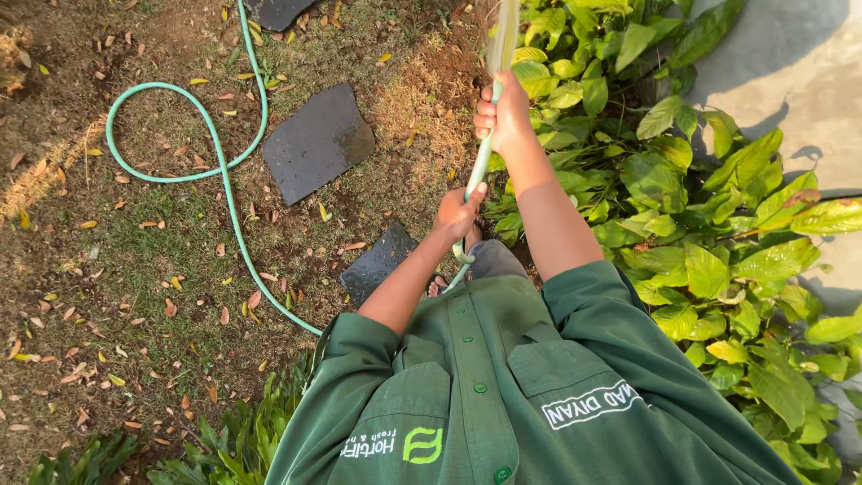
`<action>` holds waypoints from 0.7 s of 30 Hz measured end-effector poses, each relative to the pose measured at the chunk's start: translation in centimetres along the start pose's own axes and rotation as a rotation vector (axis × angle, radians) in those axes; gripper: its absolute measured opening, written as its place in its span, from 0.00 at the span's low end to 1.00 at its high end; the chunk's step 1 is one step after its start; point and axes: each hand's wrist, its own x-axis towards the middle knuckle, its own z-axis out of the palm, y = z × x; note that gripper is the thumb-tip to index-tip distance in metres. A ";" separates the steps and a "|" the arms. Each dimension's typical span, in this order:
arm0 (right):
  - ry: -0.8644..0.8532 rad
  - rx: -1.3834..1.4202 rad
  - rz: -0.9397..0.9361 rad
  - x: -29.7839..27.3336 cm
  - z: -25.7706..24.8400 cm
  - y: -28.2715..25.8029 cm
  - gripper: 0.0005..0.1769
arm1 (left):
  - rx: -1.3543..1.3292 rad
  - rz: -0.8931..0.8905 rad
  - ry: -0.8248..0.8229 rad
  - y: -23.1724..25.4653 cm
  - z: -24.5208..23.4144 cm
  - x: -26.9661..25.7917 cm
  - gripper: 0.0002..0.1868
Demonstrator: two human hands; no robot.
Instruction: The person waters garden plants using a green garden hose by hand.
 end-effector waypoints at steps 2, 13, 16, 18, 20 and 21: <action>-0.010 0.018 0.048 1.7 0.9 -0.4 0.22 | 0.017 -0.022 0.036 -0.1 -0.8 1.5 0.36; -0.017 -0.022 0.041 10.9 2.6 -4.5 0.22 | 0.033 -0.142 -0.027 2.8 -3.6 10.3 0.40; 0.000 -0.028 0.109 14.3 2.5 -6.6 0.21 | -0.060 -0.200 -0.065 4.2 -3.3 13.1 0.40; 0.005 -0.034 0.134 16.1 2.6 -8.2 0.21 | 0.053 -0.167 -0.004 5.2 -2.9 15.5 0.42; 0.033 -0.004 0.086 17.5 2.6 -9.7 0.21 | 0.088 -0.213 0.010 6.2 -2.9 17.8 0.42; 0.048 0.009 0.063 18.1 2.6 -10.5 0.21 | 0.104 -0.236 0.016 6.8 -2.9 18.7 0.42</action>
